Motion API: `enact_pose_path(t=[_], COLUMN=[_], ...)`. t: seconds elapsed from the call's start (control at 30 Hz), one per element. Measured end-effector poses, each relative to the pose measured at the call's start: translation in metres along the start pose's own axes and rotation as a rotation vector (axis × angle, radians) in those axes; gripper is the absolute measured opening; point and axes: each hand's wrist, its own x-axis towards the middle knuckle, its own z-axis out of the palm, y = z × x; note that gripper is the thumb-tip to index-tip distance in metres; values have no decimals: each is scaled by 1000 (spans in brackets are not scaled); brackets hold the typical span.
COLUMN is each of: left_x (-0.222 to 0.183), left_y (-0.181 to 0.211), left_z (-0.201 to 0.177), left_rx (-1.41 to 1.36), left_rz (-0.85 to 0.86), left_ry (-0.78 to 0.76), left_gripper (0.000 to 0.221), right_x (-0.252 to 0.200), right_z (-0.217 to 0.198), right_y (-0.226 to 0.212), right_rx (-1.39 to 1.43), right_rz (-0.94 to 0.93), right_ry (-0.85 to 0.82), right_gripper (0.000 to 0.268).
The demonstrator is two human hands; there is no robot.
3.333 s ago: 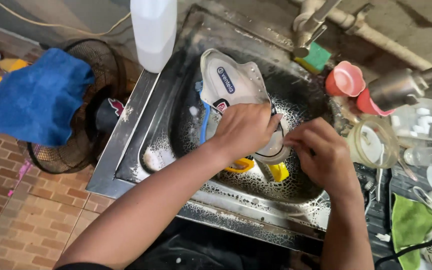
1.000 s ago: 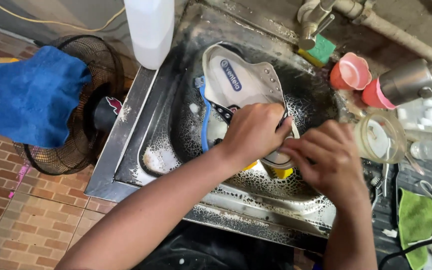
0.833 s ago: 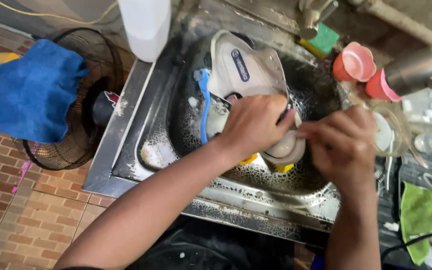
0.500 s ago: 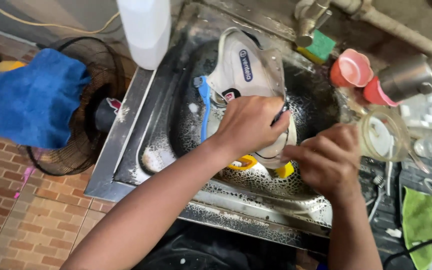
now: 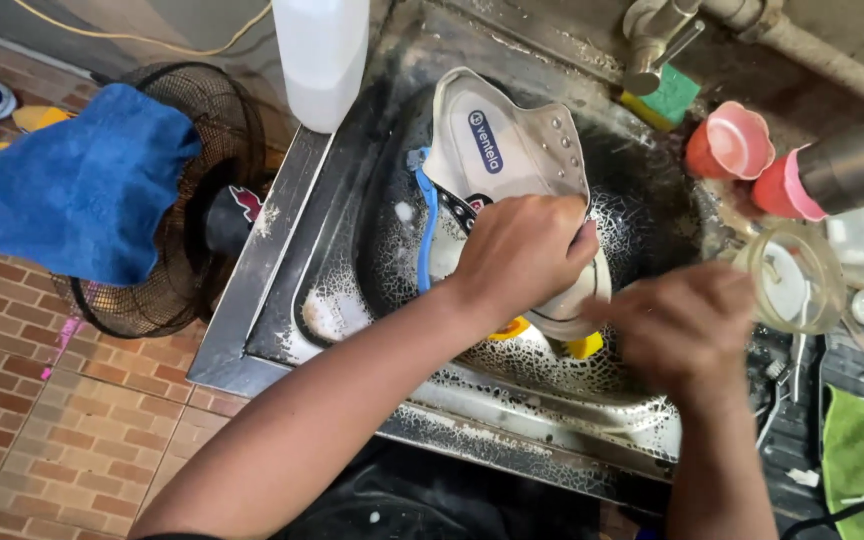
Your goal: Scrubbing the sides and soles of a sneaker in a sink using a brush and soapy water to remove dirt.
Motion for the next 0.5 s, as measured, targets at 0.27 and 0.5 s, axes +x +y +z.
enact_pose_path(t=[0.27, 0.5], left_x=[1, 4], left_y=[13, 8], left_z=[-23, -19], left_rx=[-76, -159], left_rz=[126, 61], left_ry=[-64, -39], left_gripper=[28, 36], right_x=[-15, -15], right_z=[17, 16], right_y=[27, 22], right_rx=[59, 198], right_rz=[268, 272], right_ry=[152, 225], right_gripper=[18, 29])
